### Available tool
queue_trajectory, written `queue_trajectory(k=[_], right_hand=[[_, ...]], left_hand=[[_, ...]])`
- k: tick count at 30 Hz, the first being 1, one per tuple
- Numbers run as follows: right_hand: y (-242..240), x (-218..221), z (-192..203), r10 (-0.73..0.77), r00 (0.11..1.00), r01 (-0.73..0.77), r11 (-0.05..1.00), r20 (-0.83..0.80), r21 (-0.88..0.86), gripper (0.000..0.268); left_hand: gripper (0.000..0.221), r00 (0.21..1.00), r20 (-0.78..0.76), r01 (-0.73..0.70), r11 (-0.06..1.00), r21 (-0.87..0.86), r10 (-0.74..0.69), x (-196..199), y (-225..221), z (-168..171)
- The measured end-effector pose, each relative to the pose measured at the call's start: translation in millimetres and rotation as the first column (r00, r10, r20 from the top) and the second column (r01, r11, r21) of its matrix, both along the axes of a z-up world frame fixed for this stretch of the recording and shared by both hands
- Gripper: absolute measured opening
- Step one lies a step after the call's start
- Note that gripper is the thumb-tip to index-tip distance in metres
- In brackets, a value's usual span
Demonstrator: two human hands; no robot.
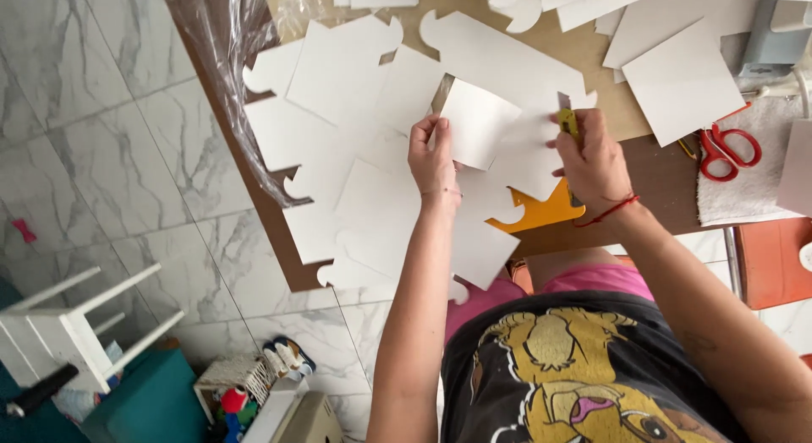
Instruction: Cutting out shapes from cardboard sheets using a utility knife
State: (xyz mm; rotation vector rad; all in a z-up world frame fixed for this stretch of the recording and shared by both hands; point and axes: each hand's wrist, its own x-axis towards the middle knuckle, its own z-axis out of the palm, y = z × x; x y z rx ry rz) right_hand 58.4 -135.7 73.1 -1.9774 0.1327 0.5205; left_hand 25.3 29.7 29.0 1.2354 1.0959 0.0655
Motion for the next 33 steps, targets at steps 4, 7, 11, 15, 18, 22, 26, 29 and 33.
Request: queue_trajectory(k=[4,7,11,15,18,22,26,29,33], right_hand=[[-3.3,3.5,-13.7,0.008,0.997,-0.008,1.0,0.076,0.002,0.021],[-7.0,5.1,-23.4,-0.022,0.995,0.02,1.0,0.093,0.021,0.021],[-1.8,1.5,-5.3,0.027,0.995,-0.019,0.997,0.099,-0.076,0.02],[-17.4,-6.3,-63.5,-0.243,0.97,0.231,0.936,0.014,0.265,0.018],[-16.7,-9.2,-56.2,-0.3,0.953,0.277,0.919,0.04,0.279,0.018],[-16.4,-13.5,-41.6,-0.304,0.945,0.299,0.952,0.12,0.059,0.009],[-4.4,-19.9,-27.7,-0.288,0.957,0.273,0.936,0.039,0.225,0.014],[11.0,-20.3,-28.4,-0.232,0.965,0.213,0.965,0.119,0.153,0.018],[15.5,-30.7,-66.3,-0.073,0.968,0.136,0.957,0.241,-0.255,0.017]], left_hand=[[0.012,0.973,0.103,0.189,0.971,0.147,-0.205,-1.9,2.9,0.5],[0.006,0.744,0.294,0.403,0.754,0.519,-0.6,-1.5,-10.9,39.6],[0.058,0.507,0.112,0.638,0.46,0.618,-0.854,-22.9,-55.7,33.5],[0.094,0.383,-0.234,0.701,0.117,0.703,-0.893,-29.1,-77.8,0.7],[0.101,0.363,-0.249,0.68,0.072,0.73,-0.898,-31.4,-76.5,-4.3],[0.065,0.395,-0.055,0.599,0.212,0.772,-0.917,-32.4,-63.1,-19.4],[0.022,0.79,0.144,0.492,0.756,0.433,-0.596,-14.2,-16.3,-2.2],[0.026,0.927,0.169,0.262,0.902,0.343,-0.334,-5.8,24.0,-18.5],[0.02,0.921,-0.03,0.385,0.895,0.225,-0.389,-8.3,46.0,-37.3]])
